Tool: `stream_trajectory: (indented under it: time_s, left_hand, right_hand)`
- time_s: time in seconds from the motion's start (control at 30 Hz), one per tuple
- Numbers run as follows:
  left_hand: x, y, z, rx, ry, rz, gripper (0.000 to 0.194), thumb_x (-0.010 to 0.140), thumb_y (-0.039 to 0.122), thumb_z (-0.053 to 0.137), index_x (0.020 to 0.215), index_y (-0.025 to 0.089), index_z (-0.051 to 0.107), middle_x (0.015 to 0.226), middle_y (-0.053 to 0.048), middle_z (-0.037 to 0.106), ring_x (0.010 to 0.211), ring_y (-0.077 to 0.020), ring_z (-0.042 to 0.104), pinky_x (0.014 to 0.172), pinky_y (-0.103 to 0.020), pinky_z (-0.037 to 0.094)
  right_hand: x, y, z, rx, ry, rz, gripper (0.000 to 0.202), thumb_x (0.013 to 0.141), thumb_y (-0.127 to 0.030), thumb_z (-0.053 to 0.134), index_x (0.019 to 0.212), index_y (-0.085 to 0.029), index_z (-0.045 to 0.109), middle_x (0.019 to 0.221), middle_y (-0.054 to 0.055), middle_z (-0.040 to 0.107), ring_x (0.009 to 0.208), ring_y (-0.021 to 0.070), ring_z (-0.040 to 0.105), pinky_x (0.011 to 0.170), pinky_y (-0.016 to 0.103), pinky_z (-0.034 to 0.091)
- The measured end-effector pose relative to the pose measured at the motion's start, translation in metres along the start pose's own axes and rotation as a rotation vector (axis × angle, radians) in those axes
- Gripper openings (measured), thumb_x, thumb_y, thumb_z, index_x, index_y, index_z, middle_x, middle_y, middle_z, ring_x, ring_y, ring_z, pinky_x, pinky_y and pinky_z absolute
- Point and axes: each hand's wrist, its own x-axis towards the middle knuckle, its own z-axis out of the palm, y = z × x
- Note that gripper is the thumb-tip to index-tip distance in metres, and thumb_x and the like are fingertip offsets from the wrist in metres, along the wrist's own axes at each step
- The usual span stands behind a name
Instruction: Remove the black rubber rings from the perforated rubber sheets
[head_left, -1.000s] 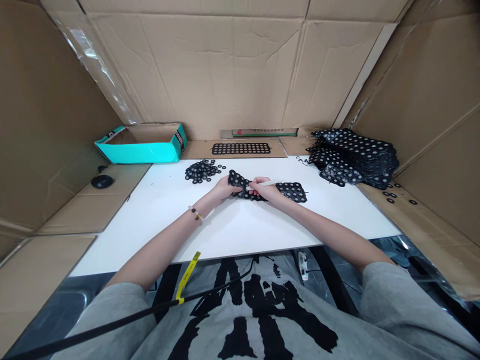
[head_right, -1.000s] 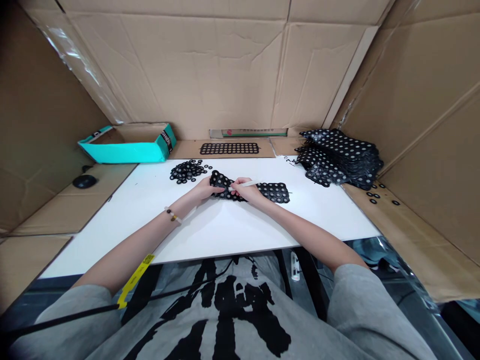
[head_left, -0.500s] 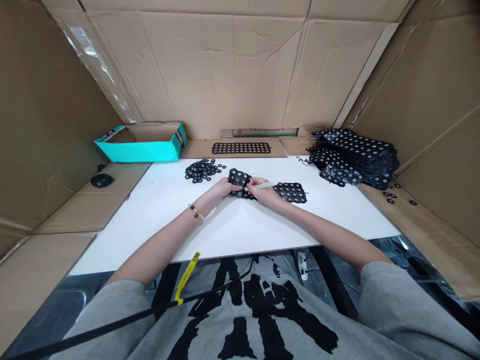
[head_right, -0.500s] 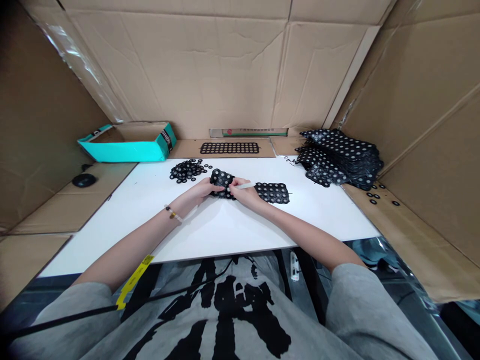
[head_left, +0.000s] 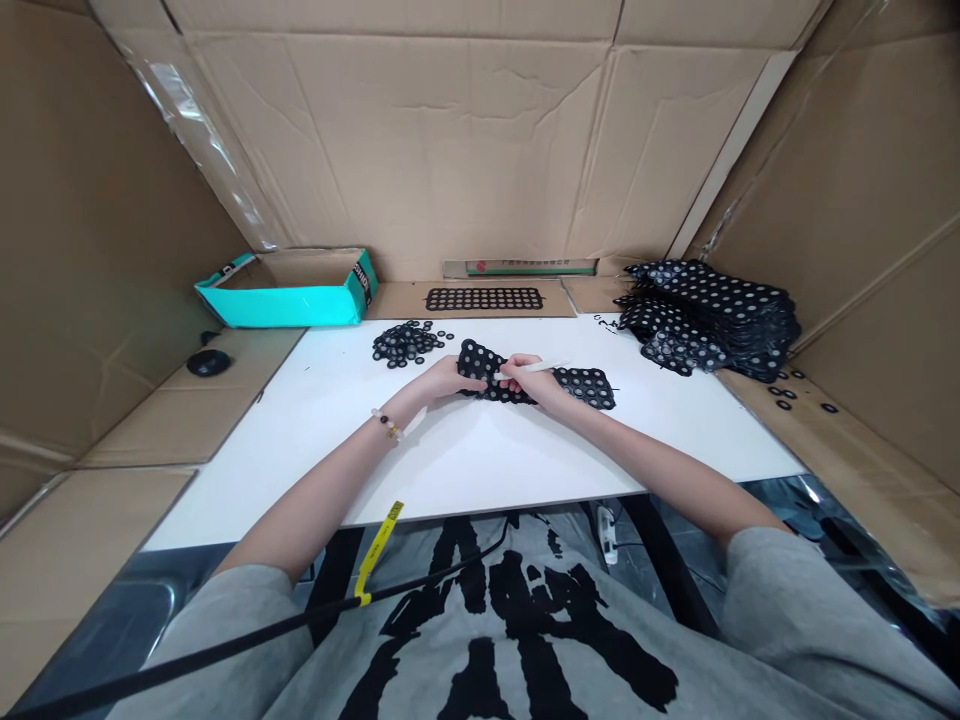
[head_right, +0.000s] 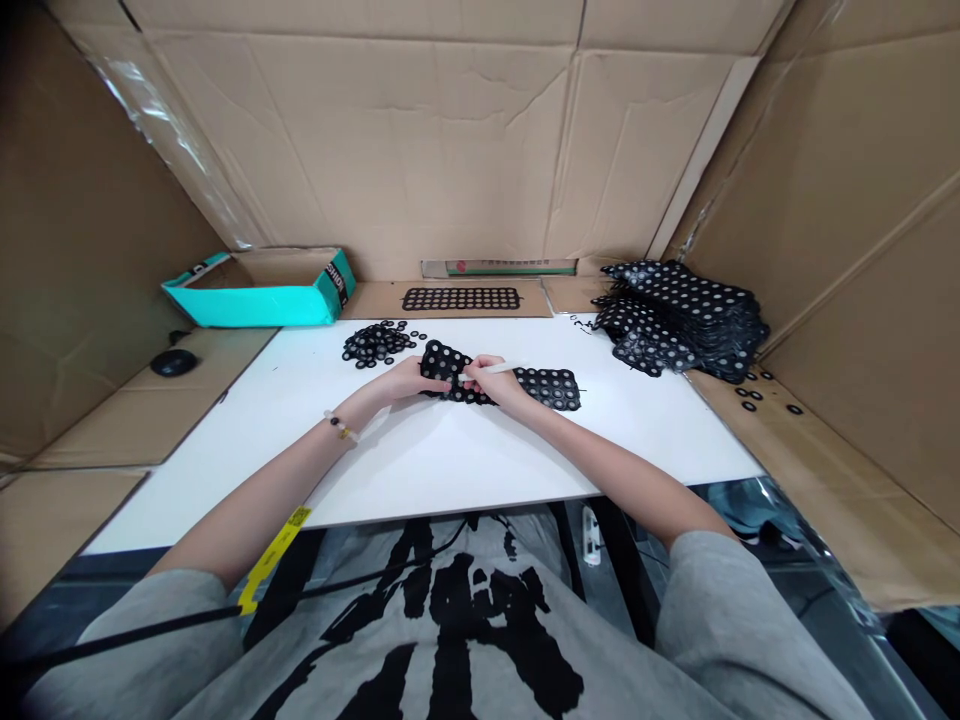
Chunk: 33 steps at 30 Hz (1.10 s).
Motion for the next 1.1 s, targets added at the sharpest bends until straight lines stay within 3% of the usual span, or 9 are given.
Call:
stream_trajectory:
  time_s: [0.2,0.37,0.6,0.8,0.93,1.1]
  left_hand:
    - [-0.003,0.003,-0.004,0.090,-0.067,0.116,0.046,0.049,0.026,0.080,0.093,0.018,0.070,0.091,0.000,0.072,0.092,-0.0251,0.063,0.085,-0.034,0.048]
    - [-0.003,0.003,0.001,-0.053,-0.046,0.008,0.040,0.049,0.022,0.078,0.088,0.017,0.069,0.088,-0.001,0.071,0.087,-0.0227,0.062,0.083,-0.034,0.048]
    - [-0.001,0.002,0.007,-0.132,0.020,-0.067,0.036,0.048,0.018,0.076,0.082,0.016,0.067,0.085,-0.002,0.069,0.083,-0.0210,0.061,0.079,-0.032,0.048]
    - [-0.001,-0.001,0.009,-0.261,-0.002,-0.146,0.028,0.045,0.017,0.077,0.071,0.015,0.066,0.080,-0.004,0.070,0.077,-0.0192,0.061,0.075,-0.032,0.049]
    - [-0.001,0.000,0.009,-0.267,-0.006,-0.140,0.025,0.044,0.016,0.078,0.066,0.016,0.066,0.078,-0.004,0.070,0.077,-0.0198,0.061,0.074,-0.033,0.050]
    - [0.000,0.002,0.008,-0.268,-0.039,-0.143,0.026,0.047,0.015,0.079,0.070,0.015,0.068,0.081,-0.005,0.071,0.079,-0.0203,0.063,0.077,-0.033,0.051]
  right_hand:
    - [-0.006,-0.006,-0.002,0.051,-0.006,-0.012,0.017,0.077,-0.022,0.055,0.061,-0.018,0.052,0.057,0.000,0.063,0.050,0.0091,0.050,0.048,0.019,0.038]
    - [-0.008,-0.003,-0.002,-0.009,-0.070,-0.054,0.017,0.073,-0.022,0.054,0.057,-0.018,0.051,0.053,-0.001,0.061,0.048,0.0094,0.048,0.047,0.019,0.034]
    - [-0.006,0.002,0.000,-0.073,-0.065,-0.077,0.016,0.073,-0.026,0.055,0.060,-0.018,0.053,0.058,0.000,0.064,0.050,0.0095,0.050,0.047,0.019,0.034]
    - [-0.010,0.004,-0.001,-0.237,-0.055,-0.144,0.017,0.077,-0.030,0.054,0.064,-0.018,0.055,0.062,-0.001,0.065,0.054,0.0108,0.052,0.052,0.021,0.036]
    - [-0.018,0.000,0.002,-0.385,-0.018,-0.278,0.017,0.078,-0.027,0.051,0.065,-0.019,0.055,0.065,-0.001,0.065,0.063,0.0129,0.056,0.058,0.022,0.037]
    - [-0.021,-0.004,0.005,-0.498,0.020,-0.311,0.017,0.079,-0.027,0.051,0.065,-0.020,0.054,0.066,-0.001,0.064,0.065,0.0137,0.055,0.058,0.024,0.035]
